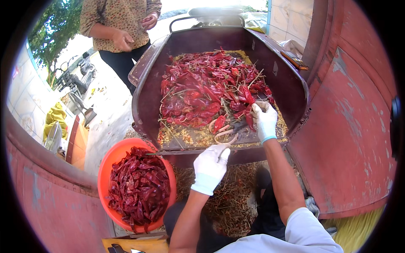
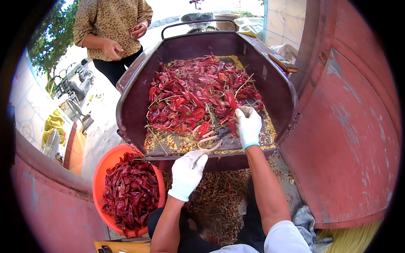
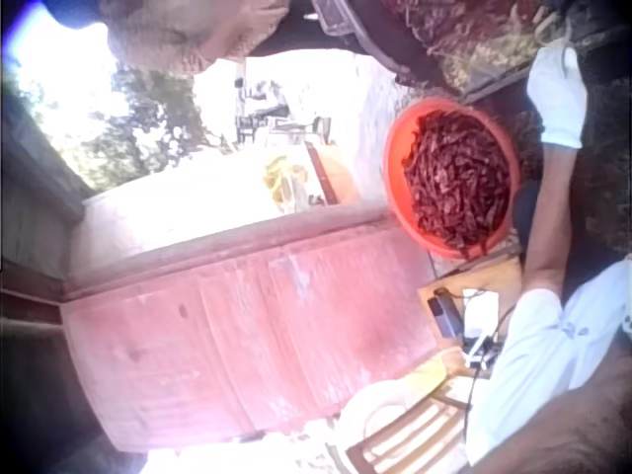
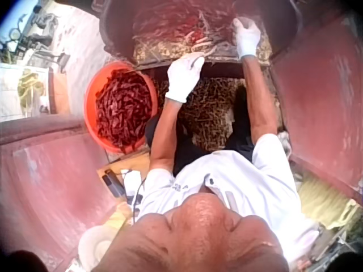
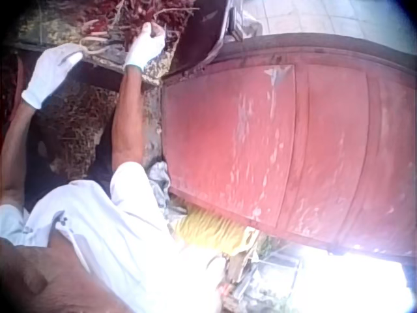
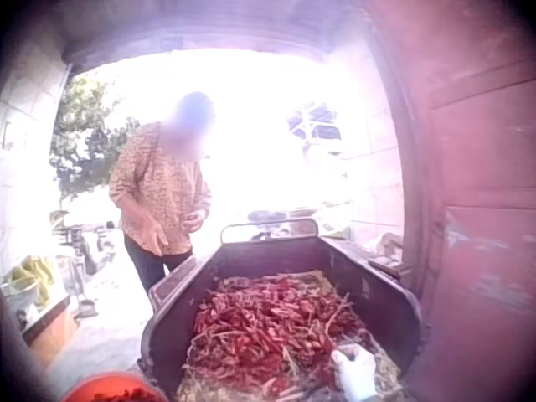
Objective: The person removes stems and seeds from red peppers using scissors and by hand, then places the processed peppers into an orange container.
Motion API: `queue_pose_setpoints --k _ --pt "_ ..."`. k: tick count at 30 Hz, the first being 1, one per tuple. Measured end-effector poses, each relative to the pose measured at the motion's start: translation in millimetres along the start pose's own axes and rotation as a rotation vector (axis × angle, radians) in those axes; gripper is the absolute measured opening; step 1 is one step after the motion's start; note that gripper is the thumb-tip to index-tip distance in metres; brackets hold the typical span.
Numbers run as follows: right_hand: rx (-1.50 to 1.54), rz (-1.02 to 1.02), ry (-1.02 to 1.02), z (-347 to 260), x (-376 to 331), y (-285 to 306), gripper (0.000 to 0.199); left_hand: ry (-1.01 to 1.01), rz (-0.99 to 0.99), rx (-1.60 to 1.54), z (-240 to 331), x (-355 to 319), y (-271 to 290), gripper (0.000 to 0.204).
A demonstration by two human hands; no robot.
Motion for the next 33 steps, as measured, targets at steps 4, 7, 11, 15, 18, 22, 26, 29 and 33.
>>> queue_pose_setpoints --k 4,7,11,15,18,22,26,29,33 --pt "0.165 -0.008 -0.102 -15 -14 -1 0.022 0.052 0.078 -0.107 -9 4 4 0.022" --pt "0.176 -0.046 -0.124 -25 -26 -4 0.022 0.096 0.07 -0.194 -12 6 -1 0.023" --pt "0.155 -0.091 -0.117 -29 -38 -6 0.022 0.114 0.056 -0.317 -17 9 -16 0.027" --pt "0.078 -0.219 -0.091 -41 -77 -24 0.018 0.24 0.024 -0.683 -15 13 -15 0.038" --pt "-0.203 -0.333 0.188 -54 -108 -31 0.015 0.323 0.06 -0.84 -14 17 -10 0.037" --pt "-0.408 -0.495 0.572 -63 -141 -45 0.019 0.354 0.047 -0.853 -22 14 -4 0.032" --pt "-0.455 -0.554 0.599 -60 -149 -46 0.021 0.331 0.129 -0.882 -19 13 1 0.029" --pt "-0.404 -0.587 0.504 -58 -148 -45 0.02 0.257 0.168 -0.869 -19 13 6 0.03" --pt "-0.207 -0.589 0.145 -56 -143 -41 0.019 0.288 0.232 -0.866 -43 12 6 0.03"
Point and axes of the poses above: each hand's wrist, its own x-axis towards the middle knuckle, its own y-axis out of the back of the hand, z = x × y, the point moved 6 cm from there along x, towards the middle knuckle, and after that the axes turned 12 degrees about x, right-handed, at the moved point
